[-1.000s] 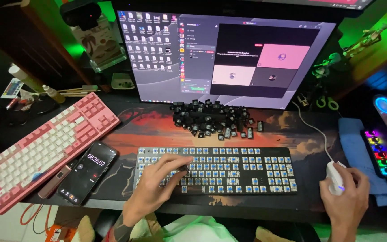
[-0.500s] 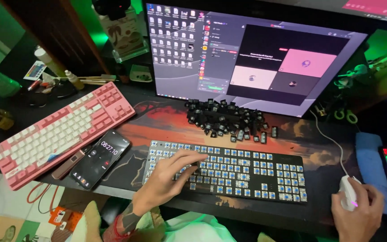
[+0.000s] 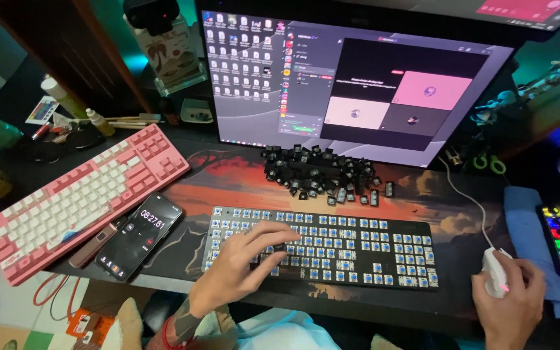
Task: Removing mechanical switches from a keyboard plate using a specialized switch puller tool.
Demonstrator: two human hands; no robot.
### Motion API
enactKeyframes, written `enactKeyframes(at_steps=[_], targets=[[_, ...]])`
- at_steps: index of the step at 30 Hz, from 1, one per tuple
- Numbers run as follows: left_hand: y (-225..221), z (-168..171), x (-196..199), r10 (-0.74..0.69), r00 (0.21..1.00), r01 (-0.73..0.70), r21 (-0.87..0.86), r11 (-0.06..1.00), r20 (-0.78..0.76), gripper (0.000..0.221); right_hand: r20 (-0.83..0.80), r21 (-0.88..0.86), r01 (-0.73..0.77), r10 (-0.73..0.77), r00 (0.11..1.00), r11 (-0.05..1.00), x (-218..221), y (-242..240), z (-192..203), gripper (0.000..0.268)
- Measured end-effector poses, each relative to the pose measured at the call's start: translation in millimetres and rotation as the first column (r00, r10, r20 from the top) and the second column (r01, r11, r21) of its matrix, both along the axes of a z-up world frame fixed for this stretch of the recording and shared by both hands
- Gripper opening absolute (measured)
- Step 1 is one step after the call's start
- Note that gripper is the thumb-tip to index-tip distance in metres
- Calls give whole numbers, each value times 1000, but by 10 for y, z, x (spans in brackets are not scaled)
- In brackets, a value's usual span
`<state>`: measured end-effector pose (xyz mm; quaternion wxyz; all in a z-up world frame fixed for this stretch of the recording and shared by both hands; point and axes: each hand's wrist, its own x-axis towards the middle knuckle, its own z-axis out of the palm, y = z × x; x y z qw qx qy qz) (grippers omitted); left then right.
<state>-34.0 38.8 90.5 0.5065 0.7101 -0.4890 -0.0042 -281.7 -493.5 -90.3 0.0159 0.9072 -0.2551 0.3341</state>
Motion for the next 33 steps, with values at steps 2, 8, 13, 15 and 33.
enactKeyframes(at_steps=[2,8,13,15,33], targets=[[13,-32,11,-17,999,18,8,1000,-27,36,2,5,12,-12,1000,1000,7,21,13,56],[5,-232,48,15,999,-15,-4,1000,-38,50,-8,56,21,-20,1000,998,25,98,110,57],[-17,-196,54,42,999,-42,-37,998,15,33,-22,99,25,-23,999,995,40,158,198,56],[-12,-109,46,58,998,-58,-11,998,-13,30,-17,105,30,-29,999,994,52,185,221,55],[265,-172,157,207,978,-210,-82,974,-39,41,9,-54,-33,33,999,998,-154,-335,-265,66]])
